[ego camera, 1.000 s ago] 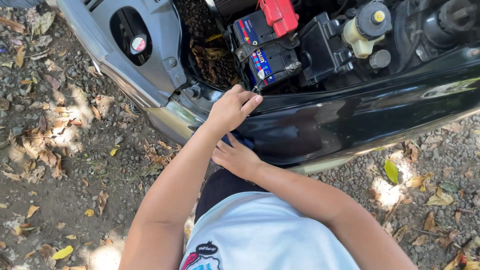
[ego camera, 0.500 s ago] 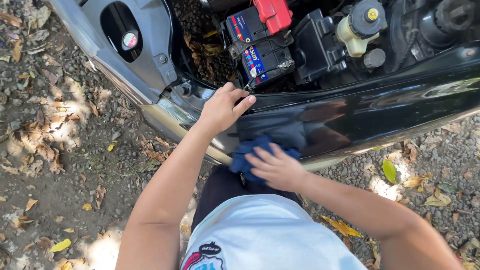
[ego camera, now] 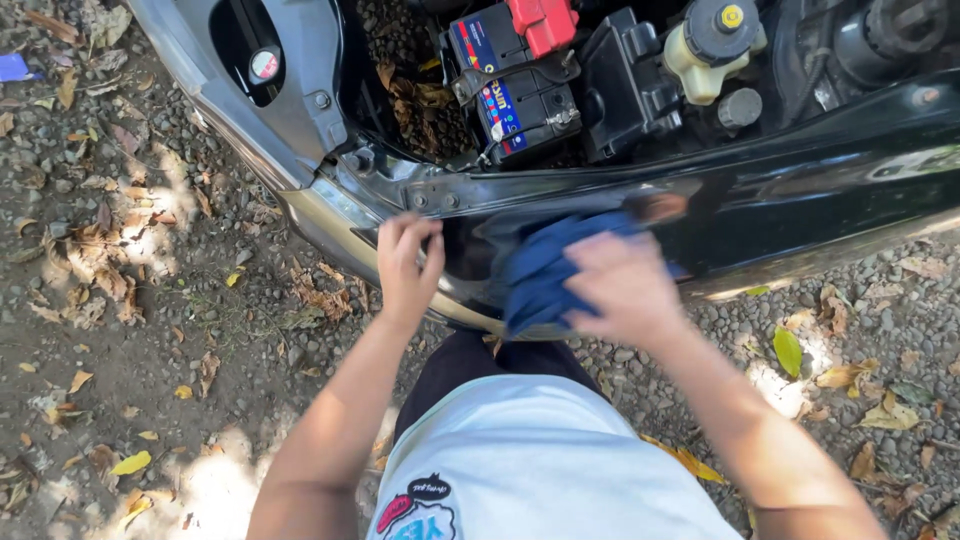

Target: Wiping the exterior of a car, including the bumper and wheel rim, using a blue cloth.

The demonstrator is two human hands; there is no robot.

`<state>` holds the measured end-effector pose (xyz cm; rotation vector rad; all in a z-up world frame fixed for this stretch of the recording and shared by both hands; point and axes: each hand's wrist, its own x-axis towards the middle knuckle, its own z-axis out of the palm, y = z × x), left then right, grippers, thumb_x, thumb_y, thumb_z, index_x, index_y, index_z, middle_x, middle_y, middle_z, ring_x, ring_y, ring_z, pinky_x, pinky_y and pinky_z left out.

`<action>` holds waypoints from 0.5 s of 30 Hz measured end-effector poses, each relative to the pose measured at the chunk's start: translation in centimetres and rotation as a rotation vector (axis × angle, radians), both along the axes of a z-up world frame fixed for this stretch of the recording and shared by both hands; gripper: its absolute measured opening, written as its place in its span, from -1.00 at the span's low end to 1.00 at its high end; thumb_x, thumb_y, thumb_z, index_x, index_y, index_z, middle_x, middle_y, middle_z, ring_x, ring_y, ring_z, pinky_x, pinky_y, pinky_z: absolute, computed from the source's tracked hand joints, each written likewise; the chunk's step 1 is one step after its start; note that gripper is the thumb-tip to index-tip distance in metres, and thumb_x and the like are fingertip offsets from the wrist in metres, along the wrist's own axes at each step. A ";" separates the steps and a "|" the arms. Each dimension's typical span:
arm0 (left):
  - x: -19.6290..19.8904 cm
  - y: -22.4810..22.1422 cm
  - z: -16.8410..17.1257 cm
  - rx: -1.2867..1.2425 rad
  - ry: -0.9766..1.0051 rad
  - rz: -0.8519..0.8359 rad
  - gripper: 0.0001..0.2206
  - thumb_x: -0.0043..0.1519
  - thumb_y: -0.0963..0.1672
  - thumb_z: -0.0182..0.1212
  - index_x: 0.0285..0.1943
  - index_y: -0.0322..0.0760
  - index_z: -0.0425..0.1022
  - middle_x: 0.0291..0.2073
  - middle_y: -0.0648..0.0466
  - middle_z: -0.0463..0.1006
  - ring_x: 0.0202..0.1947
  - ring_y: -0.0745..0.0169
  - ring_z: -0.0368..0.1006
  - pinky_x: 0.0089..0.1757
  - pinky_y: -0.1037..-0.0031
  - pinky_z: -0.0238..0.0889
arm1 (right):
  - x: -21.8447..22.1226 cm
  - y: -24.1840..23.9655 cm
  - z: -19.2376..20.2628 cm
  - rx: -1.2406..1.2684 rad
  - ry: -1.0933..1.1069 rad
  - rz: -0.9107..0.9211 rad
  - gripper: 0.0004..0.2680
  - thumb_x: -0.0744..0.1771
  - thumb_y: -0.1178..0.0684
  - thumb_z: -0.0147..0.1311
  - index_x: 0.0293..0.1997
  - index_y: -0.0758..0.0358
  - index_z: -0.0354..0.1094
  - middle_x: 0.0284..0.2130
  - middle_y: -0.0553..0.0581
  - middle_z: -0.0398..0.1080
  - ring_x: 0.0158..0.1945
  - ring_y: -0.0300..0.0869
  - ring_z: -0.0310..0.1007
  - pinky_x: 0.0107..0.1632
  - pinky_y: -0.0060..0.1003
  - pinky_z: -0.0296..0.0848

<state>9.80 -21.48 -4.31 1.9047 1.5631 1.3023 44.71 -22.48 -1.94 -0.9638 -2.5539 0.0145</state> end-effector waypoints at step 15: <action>3.2 -5.1 -1.9 -0.282 0.153 0.009 -0.82 0.10 -0.13 0.36 -0.17 -0.08 0.47 -0.35 0.12 0.43 -0.30 -0.01 0.52 -0.26 0.24 0.43 | -6.0 -1.8 -0.9 -0.027 -0.062 -0.219 -0.63 0.11 -0.31 0.22 -0.10 -0.11 0.44 0.20 0.12 0.35 0.26 0.19 0.28 0.11 0.37 0.22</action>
